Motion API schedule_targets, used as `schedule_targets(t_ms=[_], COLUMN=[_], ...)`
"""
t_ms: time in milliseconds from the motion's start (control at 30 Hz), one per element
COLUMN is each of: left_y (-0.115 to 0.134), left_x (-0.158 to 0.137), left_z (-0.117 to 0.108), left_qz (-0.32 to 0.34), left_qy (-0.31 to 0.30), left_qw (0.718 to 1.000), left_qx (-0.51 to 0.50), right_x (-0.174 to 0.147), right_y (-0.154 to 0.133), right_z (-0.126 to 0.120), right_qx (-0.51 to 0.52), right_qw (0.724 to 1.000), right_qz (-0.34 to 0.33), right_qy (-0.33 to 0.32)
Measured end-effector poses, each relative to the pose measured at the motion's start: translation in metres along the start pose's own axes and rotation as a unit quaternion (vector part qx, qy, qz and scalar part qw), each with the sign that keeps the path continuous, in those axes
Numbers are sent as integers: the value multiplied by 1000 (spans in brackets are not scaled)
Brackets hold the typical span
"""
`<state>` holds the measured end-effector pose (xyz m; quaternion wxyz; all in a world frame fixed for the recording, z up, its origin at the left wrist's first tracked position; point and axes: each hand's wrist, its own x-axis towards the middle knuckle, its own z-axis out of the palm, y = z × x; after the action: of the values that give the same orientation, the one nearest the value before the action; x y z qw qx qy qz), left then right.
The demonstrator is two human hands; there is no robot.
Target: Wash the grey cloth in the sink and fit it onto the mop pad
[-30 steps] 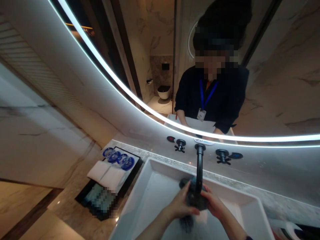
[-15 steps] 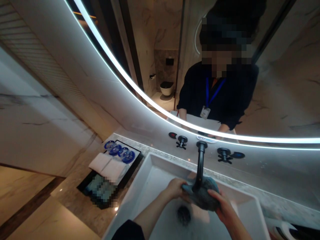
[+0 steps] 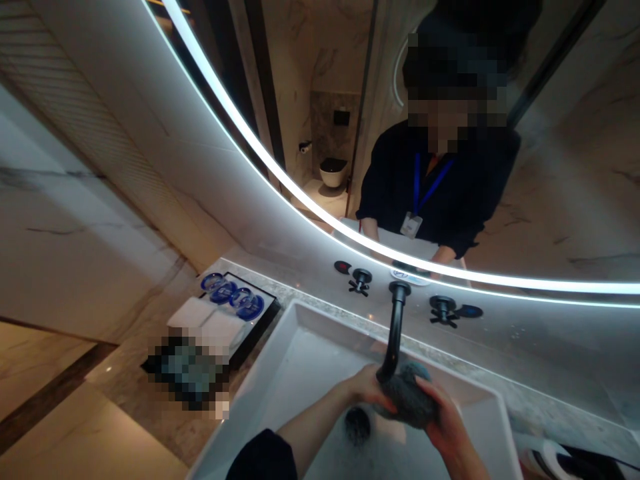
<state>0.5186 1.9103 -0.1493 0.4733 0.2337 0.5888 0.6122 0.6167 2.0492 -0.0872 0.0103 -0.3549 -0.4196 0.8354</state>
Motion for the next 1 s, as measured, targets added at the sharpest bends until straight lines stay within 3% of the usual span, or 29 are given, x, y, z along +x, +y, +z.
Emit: schedule_targets(t_ms=[100,267,367,433,533,633,733,800,867,933,1000], left_y=[-3,2,9,13,14,8,-3,-11,-17,-21,-21], left_x=[0,-15,-26,-33,-39,-36,-26,-19,-14,-12,-13], left_z=[-10,-27,-29,-28,-27,-24,-16,-10,-5,-1,1], left_qz=[4,41,55,38,10,-45,-117,-121,-99,-67,-32], left_qy=[36,251,267,229,163,232,282,280,311,353,343], left_qw=[999,966,960,966,957,936,910,901,902,907,929], left_qx=[-39,-45,-64,-116,-240,-260,-282,-307,-281,-220,-137], right_x=[4,21,33,42,53,64,73,75,73,66,56], right_y=[3,22,40,50,62,69,72,71,68,65,66], right_z=[-1,2,18,32,45,47,42,36,29,18,4], right_qx=[-53,-78,-5,23,12,-68,-155,-157,-113,-67,-52], right_qw=[998,994,982,974,989,997,976,981,993,996,991], right_qz=[18,77,186,218,139,-24,-129,-105,-35,25,76], right_qy=[-34,12,-30,-66,-48,31,79,44,-11,-56,-98])
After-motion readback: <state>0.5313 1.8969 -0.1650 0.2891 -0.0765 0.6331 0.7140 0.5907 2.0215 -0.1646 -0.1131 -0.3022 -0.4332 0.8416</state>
